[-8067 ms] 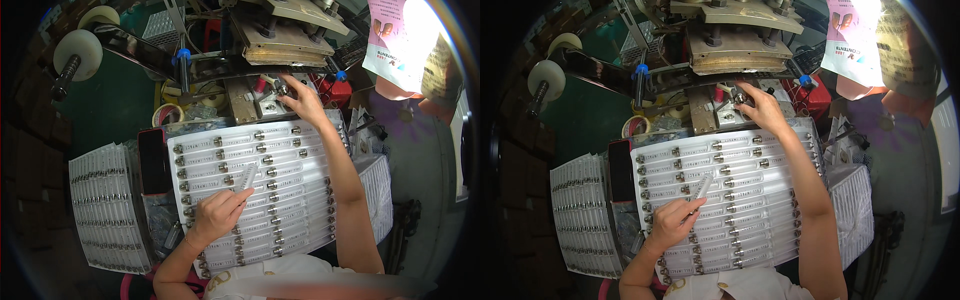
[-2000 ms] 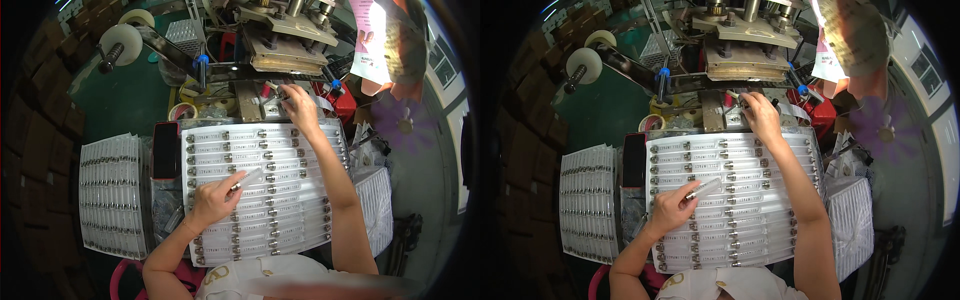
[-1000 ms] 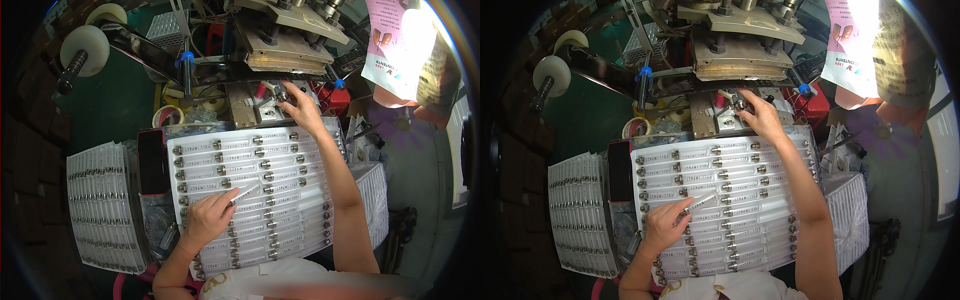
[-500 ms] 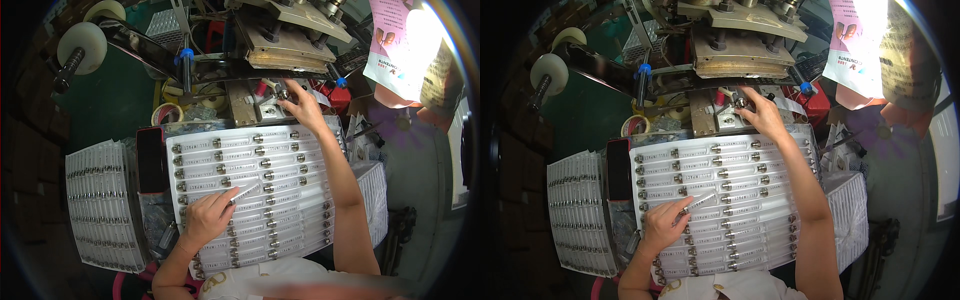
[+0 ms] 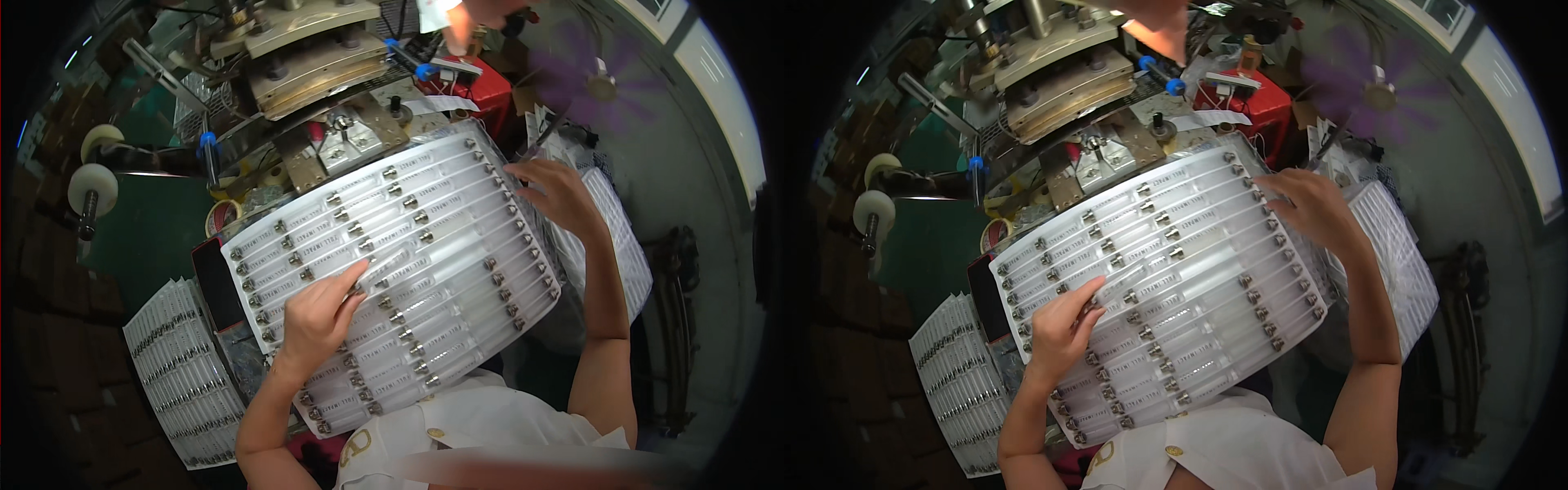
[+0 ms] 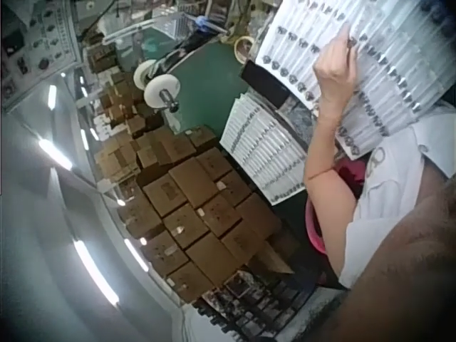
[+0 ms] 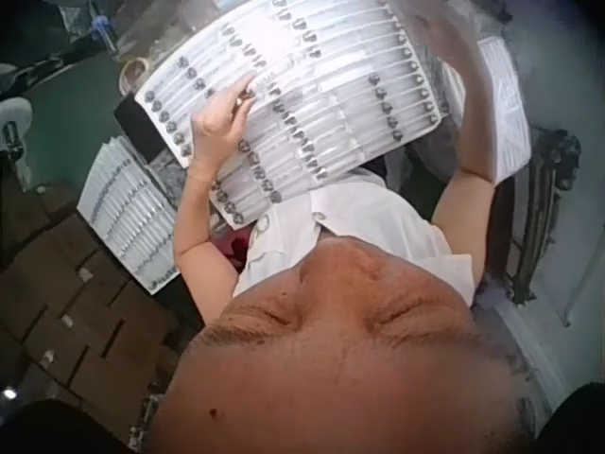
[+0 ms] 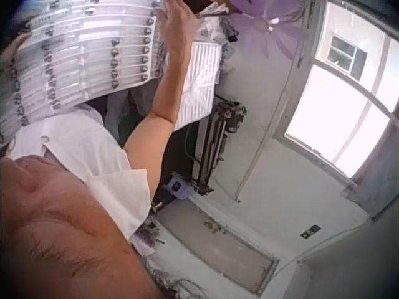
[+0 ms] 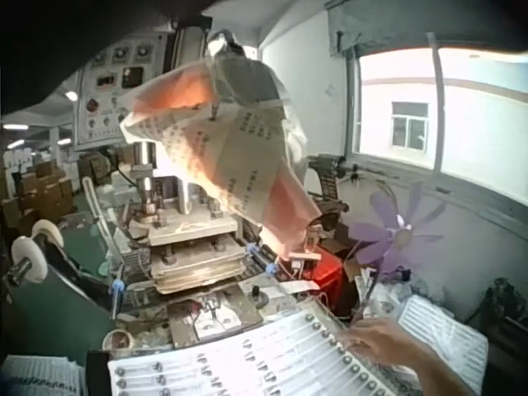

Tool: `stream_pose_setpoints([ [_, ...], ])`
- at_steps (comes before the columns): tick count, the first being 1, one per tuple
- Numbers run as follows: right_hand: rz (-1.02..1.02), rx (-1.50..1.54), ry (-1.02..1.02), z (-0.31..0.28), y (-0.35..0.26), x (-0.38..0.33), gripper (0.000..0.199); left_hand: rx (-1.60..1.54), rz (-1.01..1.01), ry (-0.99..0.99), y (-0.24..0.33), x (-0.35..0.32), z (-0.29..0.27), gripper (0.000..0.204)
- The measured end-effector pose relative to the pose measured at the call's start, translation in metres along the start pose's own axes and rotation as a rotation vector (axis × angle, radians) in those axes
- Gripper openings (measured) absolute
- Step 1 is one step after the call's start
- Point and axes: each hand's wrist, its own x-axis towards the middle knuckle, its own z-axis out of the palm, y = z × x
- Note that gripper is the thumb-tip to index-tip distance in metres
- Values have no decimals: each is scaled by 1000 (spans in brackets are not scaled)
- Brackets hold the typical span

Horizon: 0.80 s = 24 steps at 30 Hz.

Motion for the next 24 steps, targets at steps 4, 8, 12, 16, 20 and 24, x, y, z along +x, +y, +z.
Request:
stream_pose_setpoints([
  [4,-199,152,-69,19,-11,-50,34,-130,7,-171,11,40,54,33],
  [8,-296,64,-198,46,-31,-64,25,-88,73,-120,15,55,100,33],
  [12,-381,-2,-135,66,-18,-65,25,226,92,-188,21,55,97,29],
  [16,-323,250,-108,55,-17,-70,21,253,161,-137,16,51,74,29],
  [20,-73,555,-104,27,-14,-59,19,293,130,-45,-24,69,46,31],
  [24,-3,620,32,19,-12,-25,28,467,184,170,-63,131,31,37],
])
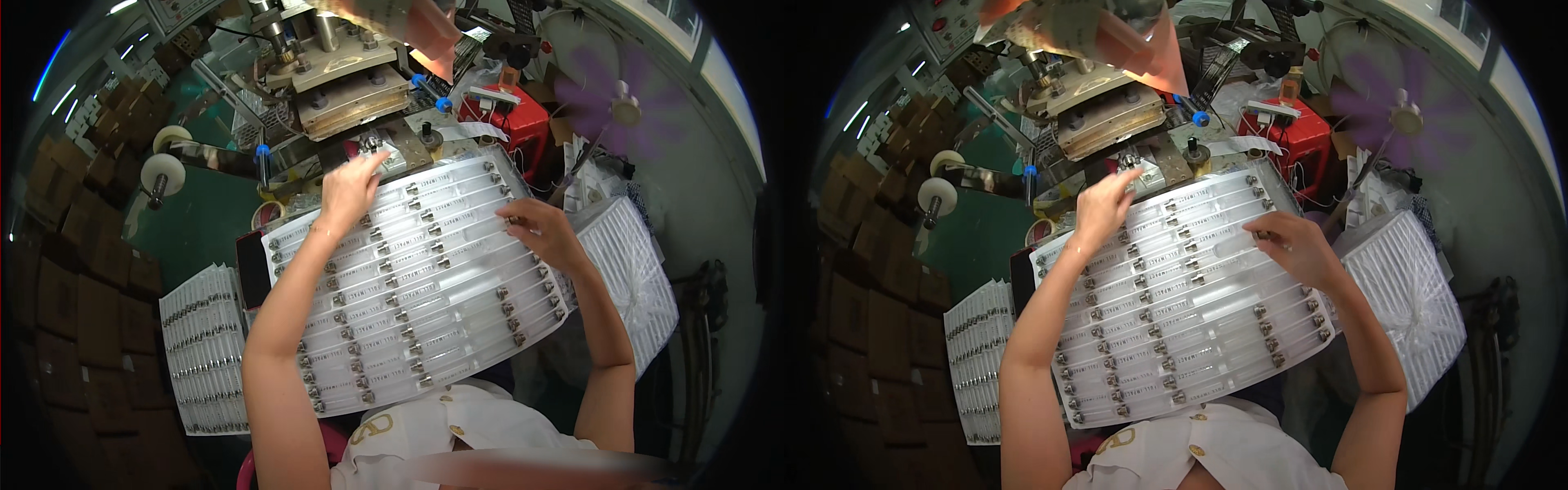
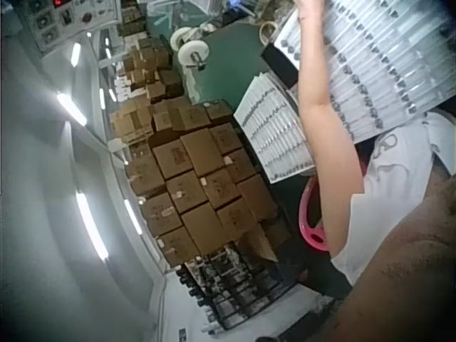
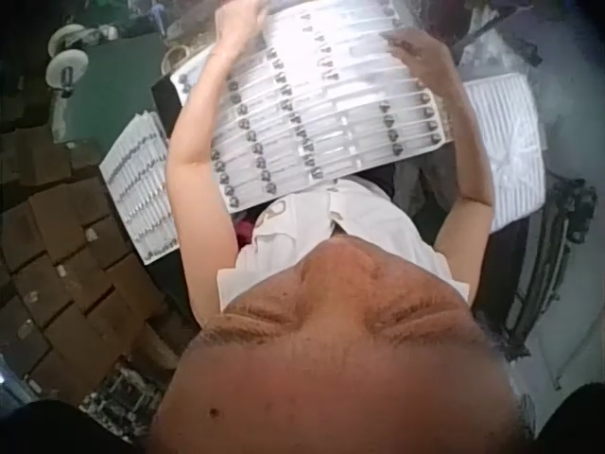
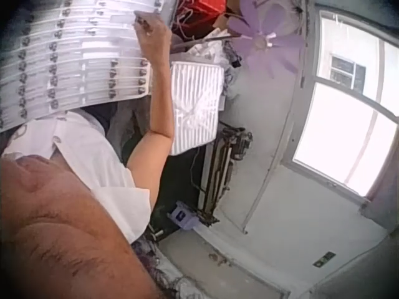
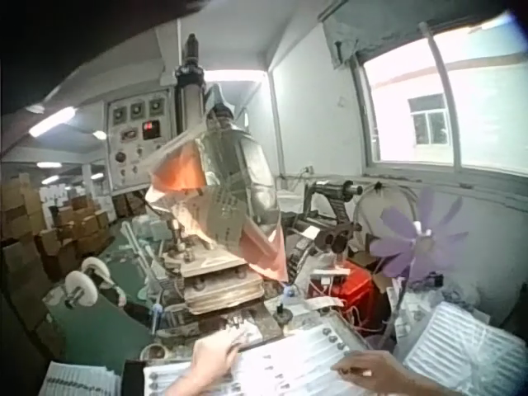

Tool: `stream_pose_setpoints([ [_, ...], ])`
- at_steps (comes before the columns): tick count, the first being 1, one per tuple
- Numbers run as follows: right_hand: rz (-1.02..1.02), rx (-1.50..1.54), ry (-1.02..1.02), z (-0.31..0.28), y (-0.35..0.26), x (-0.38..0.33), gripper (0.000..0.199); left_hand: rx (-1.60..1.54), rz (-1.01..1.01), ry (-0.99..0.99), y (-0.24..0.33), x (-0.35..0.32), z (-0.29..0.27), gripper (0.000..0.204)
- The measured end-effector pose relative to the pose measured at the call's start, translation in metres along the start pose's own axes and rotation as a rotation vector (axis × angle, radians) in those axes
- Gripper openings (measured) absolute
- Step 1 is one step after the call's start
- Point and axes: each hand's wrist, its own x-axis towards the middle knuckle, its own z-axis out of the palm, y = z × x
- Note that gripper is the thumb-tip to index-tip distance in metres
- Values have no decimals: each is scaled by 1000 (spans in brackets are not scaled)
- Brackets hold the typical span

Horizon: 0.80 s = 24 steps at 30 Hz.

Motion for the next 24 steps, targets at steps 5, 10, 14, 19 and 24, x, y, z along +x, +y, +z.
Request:
stream_pose_setpoints([
  [5,95,82,37,21,21,56,29,256,16,-75,-35,40,27,28],
  [10,67,-56,157,42,31,112,27,-165,87,56,24,0,-6,16],
  [14,-359,-178,320,93,14,156,26,-542,-206,-8,51,-84,-41,11],
  [19,-547,-494,327,135,17,182,31,-602,-511,-10,51,-143,-73,22],
  [24,-368,-437,224,144,23,202,48,-533,-492,-61,40,-168,-77,32],
])
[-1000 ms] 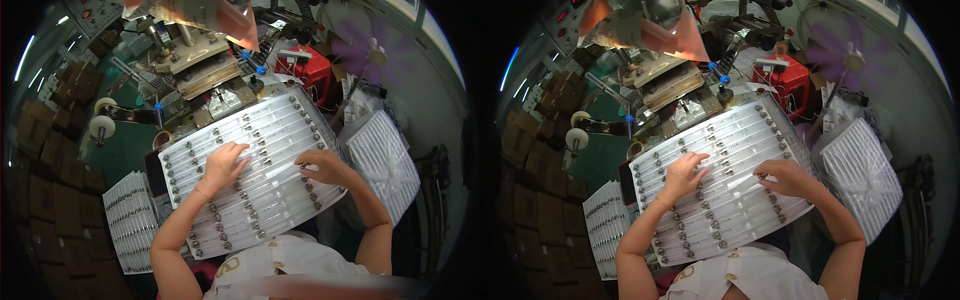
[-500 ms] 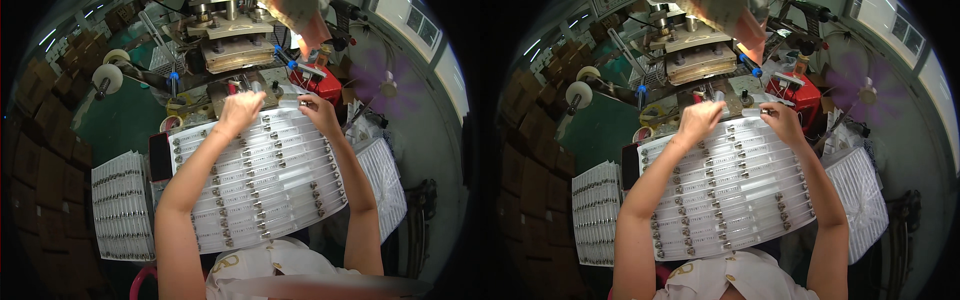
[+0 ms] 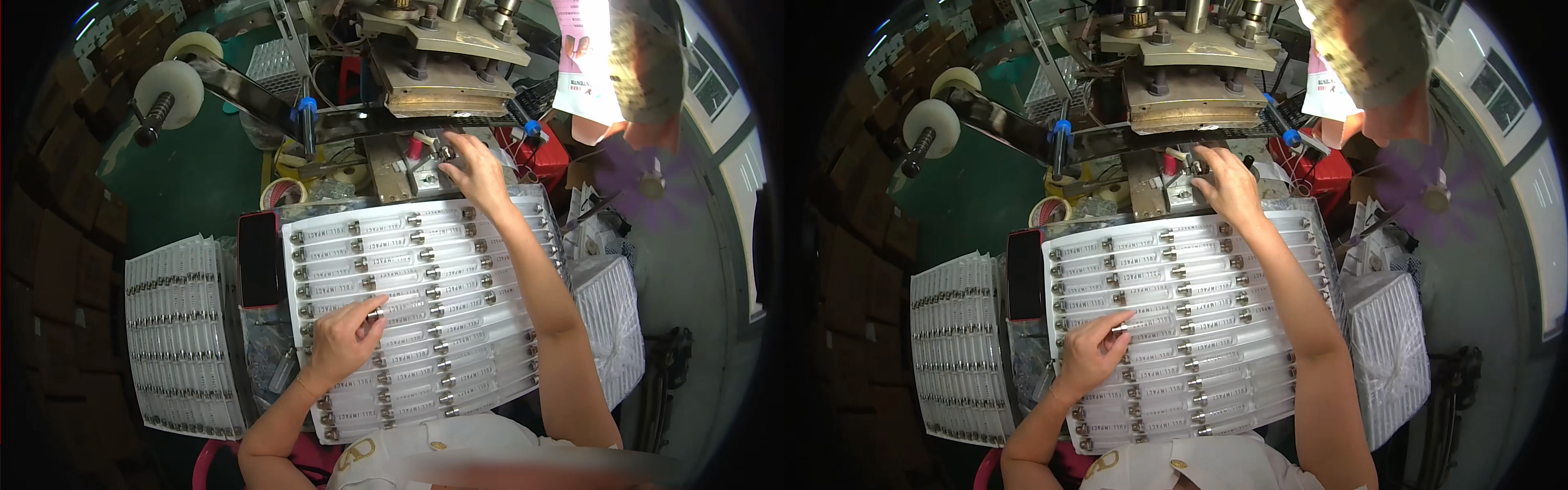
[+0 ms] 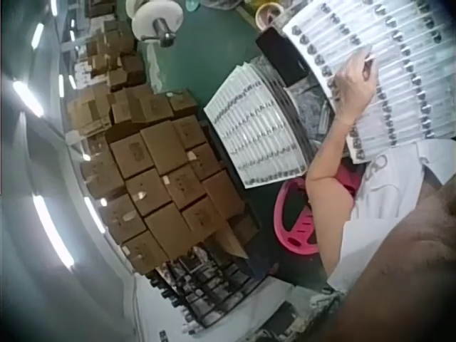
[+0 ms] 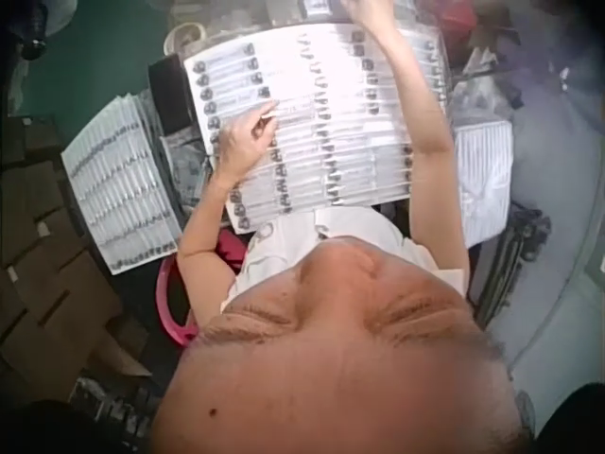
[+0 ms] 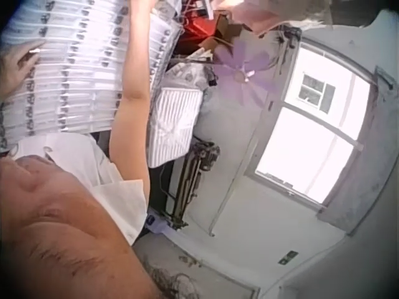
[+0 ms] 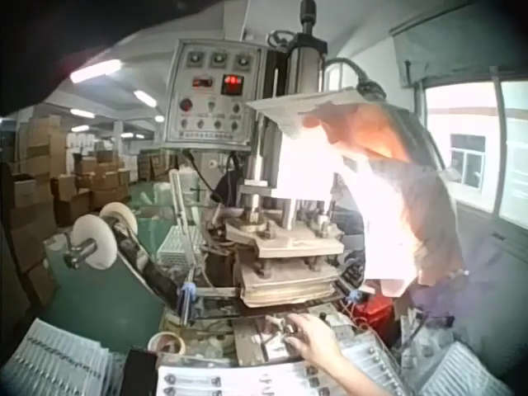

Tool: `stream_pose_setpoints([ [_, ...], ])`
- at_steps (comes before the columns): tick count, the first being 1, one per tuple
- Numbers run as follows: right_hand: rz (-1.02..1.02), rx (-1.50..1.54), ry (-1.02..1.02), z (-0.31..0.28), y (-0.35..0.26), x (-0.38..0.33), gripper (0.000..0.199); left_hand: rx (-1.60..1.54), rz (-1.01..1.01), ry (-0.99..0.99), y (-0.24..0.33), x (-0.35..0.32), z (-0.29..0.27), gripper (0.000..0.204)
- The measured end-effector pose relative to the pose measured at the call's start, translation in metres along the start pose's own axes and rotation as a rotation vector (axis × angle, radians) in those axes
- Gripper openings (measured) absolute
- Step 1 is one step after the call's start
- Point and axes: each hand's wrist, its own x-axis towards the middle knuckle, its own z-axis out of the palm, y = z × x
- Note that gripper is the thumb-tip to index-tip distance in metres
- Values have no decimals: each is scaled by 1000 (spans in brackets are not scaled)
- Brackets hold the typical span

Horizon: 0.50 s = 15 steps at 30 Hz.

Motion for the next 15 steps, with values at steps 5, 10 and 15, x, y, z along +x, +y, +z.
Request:
stream_pose_setpoints([
  [5,285,128,-217,-1,5,7,56,-28,-18,-41,3,5,-3,30],
  [10,295,154,-202,3,6,4,56,-48,15,-49,-2,3,-3,35],
  [15,276,161,-166,7,10,1,58,-56,22,-47,-4,4,-2,34],
])
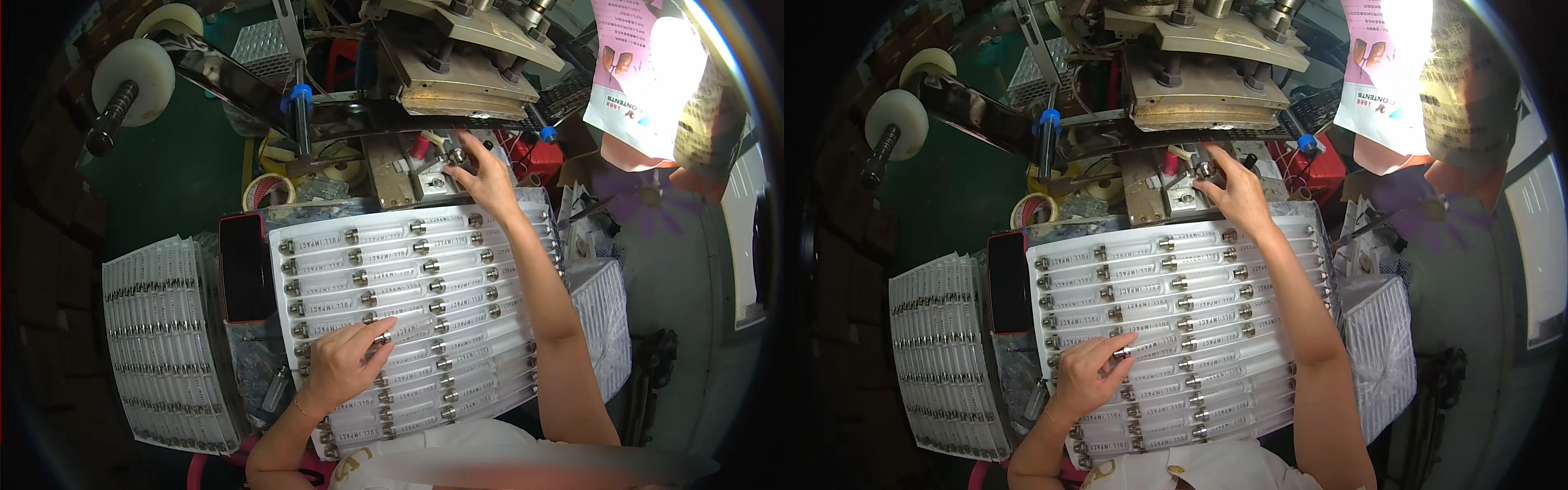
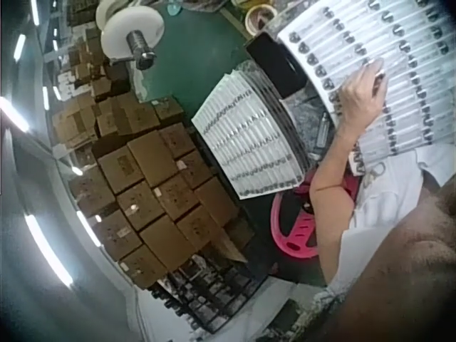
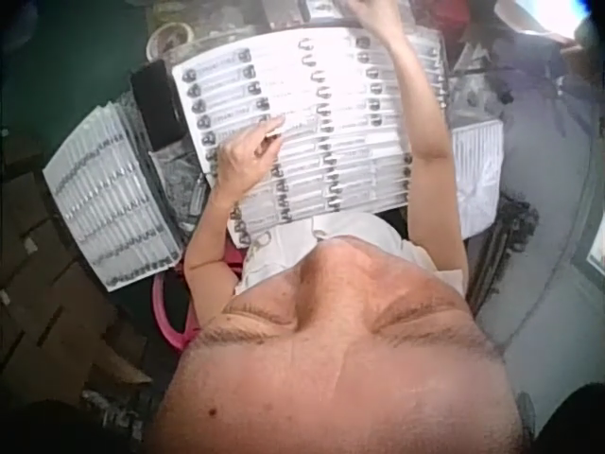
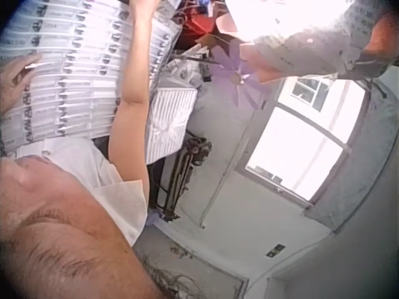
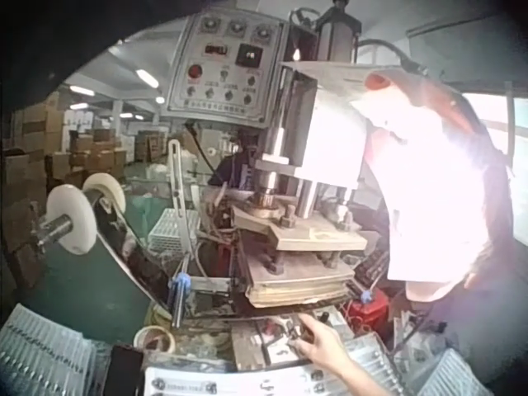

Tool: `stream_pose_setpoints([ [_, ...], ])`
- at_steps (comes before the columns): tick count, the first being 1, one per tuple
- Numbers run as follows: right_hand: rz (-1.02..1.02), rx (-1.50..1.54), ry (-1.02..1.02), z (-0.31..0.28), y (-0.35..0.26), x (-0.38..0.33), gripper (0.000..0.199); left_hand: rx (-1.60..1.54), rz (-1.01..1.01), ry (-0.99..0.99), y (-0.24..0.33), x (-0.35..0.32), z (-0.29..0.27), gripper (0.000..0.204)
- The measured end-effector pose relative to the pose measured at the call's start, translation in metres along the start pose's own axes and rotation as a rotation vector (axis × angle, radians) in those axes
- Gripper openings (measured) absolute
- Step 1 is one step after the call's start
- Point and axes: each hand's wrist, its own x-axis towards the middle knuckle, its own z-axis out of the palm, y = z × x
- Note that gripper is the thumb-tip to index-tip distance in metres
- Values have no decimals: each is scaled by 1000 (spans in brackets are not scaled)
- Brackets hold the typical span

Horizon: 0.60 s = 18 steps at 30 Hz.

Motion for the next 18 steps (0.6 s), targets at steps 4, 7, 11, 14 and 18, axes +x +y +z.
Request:
stream_pose_setpoints([
  [4,-71,-5,33,1,6,1,59,-4,7,6,1,1,0,34],
  [7,-22,-17,-1,1,5,3,62,-13,4,11,0,1,0,34],
  [11,18,-54,-43,-3,2,4,65,2,-5,-13,2,3,-2,32],
  [14,6,-47,-41,-1,7,2,67,22,-13,-34,4,4,-3,29],
  [18,-85,-102,-24,-20,-1,-11,65,41,-49,-47,7,-1,-7,31],
])
